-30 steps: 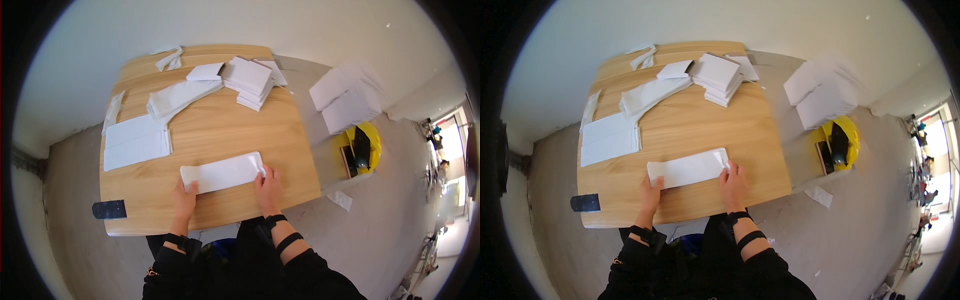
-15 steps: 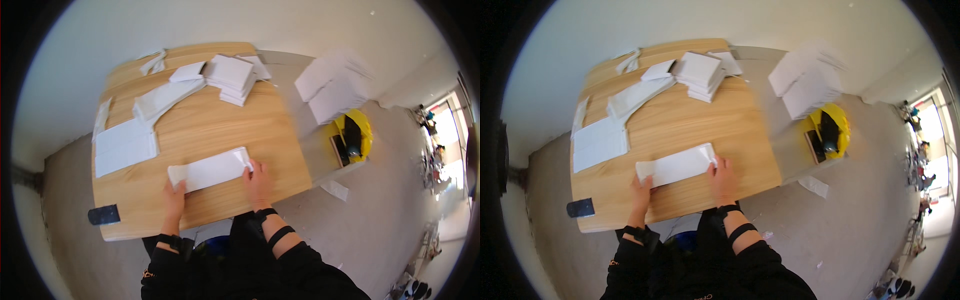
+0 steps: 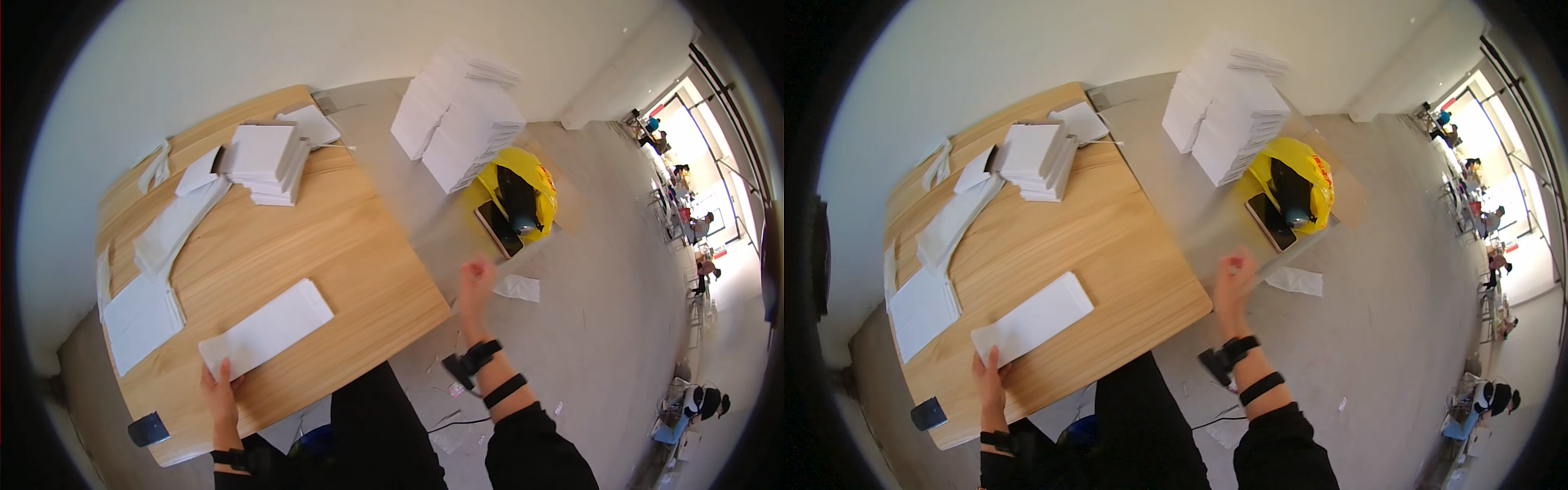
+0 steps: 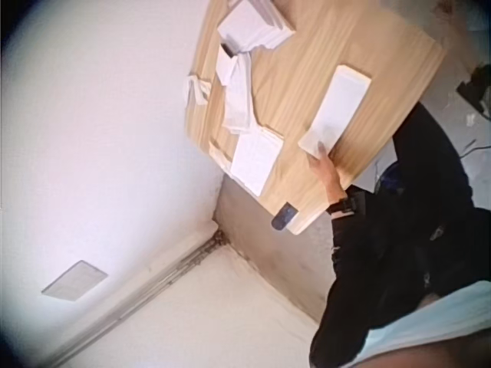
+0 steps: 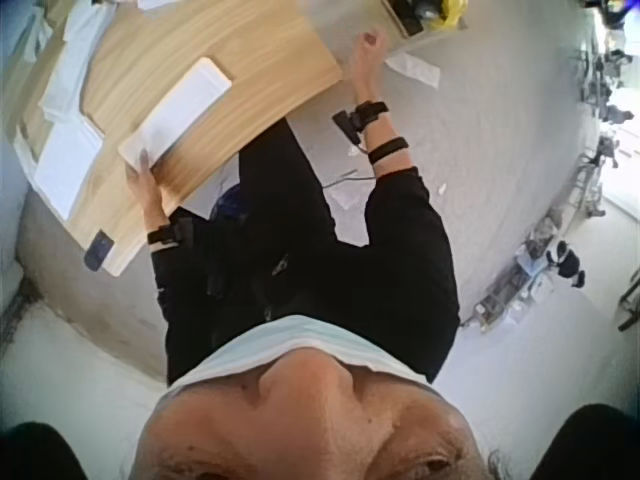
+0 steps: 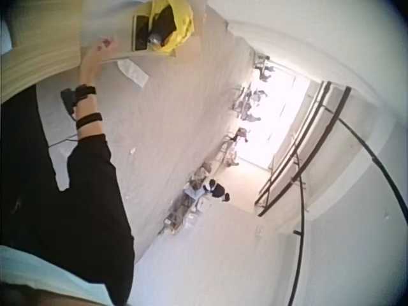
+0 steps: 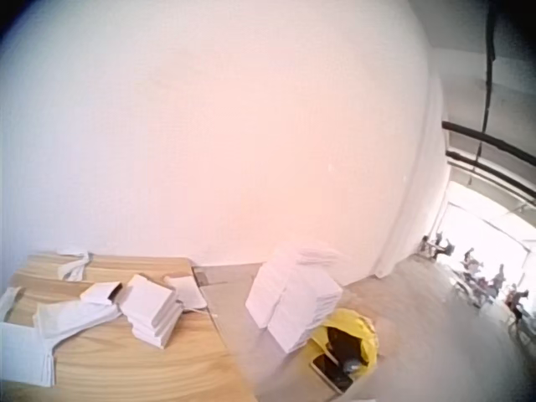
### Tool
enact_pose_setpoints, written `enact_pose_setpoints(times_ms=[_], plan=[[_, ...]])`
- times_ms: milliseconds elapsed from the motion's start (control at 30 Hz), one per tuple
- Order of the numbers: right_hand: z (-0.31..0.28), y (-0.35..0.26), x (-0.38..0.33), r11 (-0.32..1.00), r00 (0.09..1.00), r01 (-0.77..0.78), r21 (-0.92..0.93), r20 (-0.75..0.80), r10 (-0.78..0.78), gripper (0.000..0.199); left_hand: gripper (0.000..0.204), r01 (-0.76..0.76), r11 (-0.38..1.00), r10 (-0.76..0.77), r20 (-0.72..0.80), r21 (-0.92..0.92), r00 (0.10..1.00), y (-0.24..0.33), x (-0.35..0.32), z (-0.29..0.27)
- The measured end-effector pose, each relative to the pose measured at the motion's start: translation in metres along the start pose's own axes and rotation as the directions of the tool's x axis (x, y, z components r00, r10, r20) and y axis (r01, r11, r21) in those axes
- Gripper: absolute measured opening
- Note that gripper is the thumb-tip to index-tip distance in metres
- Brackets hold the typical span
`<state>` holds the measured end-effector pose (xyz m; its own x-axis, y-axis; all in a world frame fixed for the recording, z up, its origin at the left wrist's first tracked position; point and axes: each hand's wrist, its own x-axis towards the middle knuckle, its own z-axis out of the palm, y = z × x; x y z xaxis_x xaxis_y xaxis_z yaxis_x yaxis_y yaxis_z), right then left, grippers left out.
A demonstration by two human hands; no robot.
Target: Folding white paper sheets or liners and stacking them on a wooden table.
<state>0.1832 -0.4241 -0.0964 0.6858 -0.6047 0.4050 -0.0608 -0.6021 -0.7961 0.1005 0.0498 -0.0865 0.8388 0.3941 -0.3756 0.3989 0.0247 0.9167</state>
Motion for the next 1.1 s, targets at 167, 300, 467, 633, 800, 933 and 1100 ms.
enact_pose_setpoints(times_ms=[167,300,467,633,800,933,1100], plan=[[-0.046,0.093,0.112,0.894,0.956,-0.293,-0.341,-0.116,0.269,0.047,0.037,0.058,0.998,-0.058,-0.046,-0.009,0.997,0.000,0.002,-0.003],[-0.049,0.149,0.172,0.743,0.926,-0.374,-0.556,-0.268,0.265,0.058,0.039,0.090,0.996,-0.090,-0.077,-0.001,0.993,0.008,-0.001,0.004],[-0.036,0.176,0.207,0.696,0.918,-0.393,-0.601,-0.209,0.337,0.074,0.041,0.126,0.988,-0.114,-0.136,0.087,0.984,0.014,-0.002,0.007],[-0.030,0.180,0.217,0.740,0.945,-0.323,-0.590,-0.159,0.285,0.100,0.037,0.154,0.983,-0.135,-0.175,0.102,0.975,0.016,-0.002,0.010],[-0.036,0.182,0.229,0.725,0.948,-0.282,-0.628,-0.068,0.311,0.097,0.038,0.187,0.979,-0.172,-0.163,0.084,0.971,0.012,0.000,0.003],[-0.032,0.140,0.222,0.644,0.921,-0.357,-0.677,-0.138,0.365,0.093,0.039,0.151,0.984,-0.129,-0.206,0.097,0.970,0.017,-0.005,0.013],[-0.036,0.132,0.227,0.759,0.911,-0.411,-0.505,-0.248,0.328,0.089,0.040,0.146,0.986,-0.130,-0.173,0.081,0.976,0.016,-0.003,0.012]])
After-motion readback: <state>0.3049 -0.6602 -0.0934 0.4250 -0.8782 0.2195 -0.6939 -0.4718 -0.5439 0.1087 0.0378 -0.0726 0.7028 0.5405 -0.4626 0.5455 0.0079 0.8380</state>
